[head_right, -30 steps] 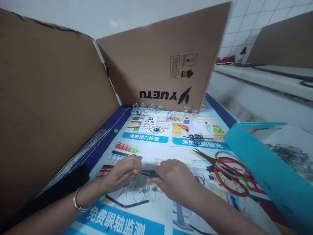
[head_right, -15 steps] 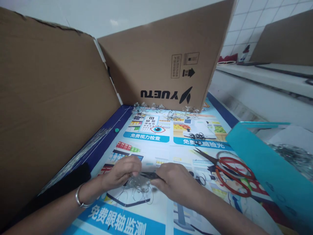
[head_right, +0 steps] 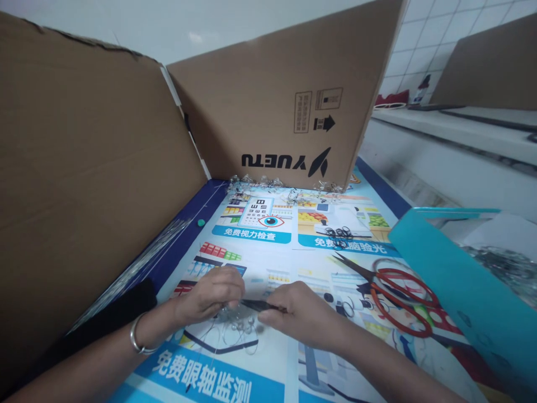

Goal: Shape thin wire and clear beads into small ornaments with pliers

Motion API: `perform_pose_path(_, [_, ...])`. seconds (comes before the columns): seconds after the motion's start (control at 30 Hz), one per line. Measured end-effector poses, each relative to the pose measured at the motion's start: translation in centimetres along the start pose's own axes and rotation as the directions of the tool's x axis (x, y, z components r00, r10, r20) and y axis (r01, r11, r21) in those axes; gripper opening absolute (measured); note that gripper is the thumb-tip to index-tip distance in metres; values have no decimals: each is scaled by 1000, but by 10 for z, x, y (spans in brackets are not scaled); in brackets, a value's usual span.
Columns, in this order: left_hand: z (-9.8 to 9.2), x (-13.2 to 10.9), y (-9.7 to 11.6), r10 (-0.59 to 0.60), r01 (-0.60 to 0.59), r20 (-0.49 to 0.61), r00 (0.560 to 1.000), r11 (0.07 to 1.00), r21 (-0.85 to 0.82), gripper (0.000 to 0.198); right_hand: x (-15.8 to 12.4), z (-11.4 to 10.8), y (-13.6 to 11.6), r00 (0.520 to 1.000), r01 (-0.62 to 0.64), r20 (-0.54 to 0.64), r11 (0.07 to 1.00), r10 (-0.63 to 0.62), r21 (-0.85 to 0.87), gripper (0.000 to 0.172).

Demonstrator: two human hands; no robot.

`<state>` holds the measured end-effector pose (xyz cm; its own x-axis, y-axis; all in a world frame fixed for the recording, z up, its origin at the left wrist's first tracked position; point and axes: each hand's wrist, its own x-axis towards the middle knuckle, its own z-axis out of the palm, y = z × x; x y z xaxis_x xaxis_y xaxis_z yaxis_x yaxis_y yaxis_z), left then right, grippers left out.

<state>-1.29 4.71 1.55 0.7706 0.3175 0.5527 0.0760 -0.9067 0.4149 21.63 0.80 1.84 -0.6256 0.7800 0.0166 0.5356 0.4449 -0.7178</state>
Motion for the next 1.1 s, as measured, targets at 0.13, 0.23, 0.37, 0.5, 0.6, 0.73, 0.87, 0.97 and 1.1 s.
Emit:
perform_pose_path(0.13, [-1,-1,-1,14,-15,22,1000,998,64,21,0,3,4,1000,0,31,999,-1,32,36])
perform_pose_path(0.23, [1,-1,-2,-37,37,-7,999,997,61,20,0,2,4,1000,-15,12,1000,16,-25,29])
perform_pose_path(0.37, [4,-2,-2,-250,240,-202,947,968,-74,21,2,-1,5,987,-105,-118,994,106,20,32])
perform_pose_path(0.5, [8,-1,1,-418,375,-347,839,908,-187,20,4,1,6,938,-204,-214,933,272,295,37])
perform_pose_path(0.6, [11,2,8,-477,418,-396,784,879,-231,22,5,6,2,897,-265,-257,904,358,335,29])
perform_pose_path(0.73, [15,7,19,-547,452,-410,730,836,-312,23,4,18,-4,901,-278,-258,921,349,272,18])
perform_pose_path(0.87, [16,9,25,-623,507,-354,698,779,-369,24,3,24,-8,915,-259,-265,946,305,195,22])
perform_pose_path(0.97, [14,10,24,-663,532,-296,688,738,-416,26,3,21,-7,906,-264,-286,944,313,197,24])
perform_pose_path(1.1, [13,10,20,-676,532,-201,709,700,-477,24,2,13,-5,911,-239,-275,936,308,256,27])
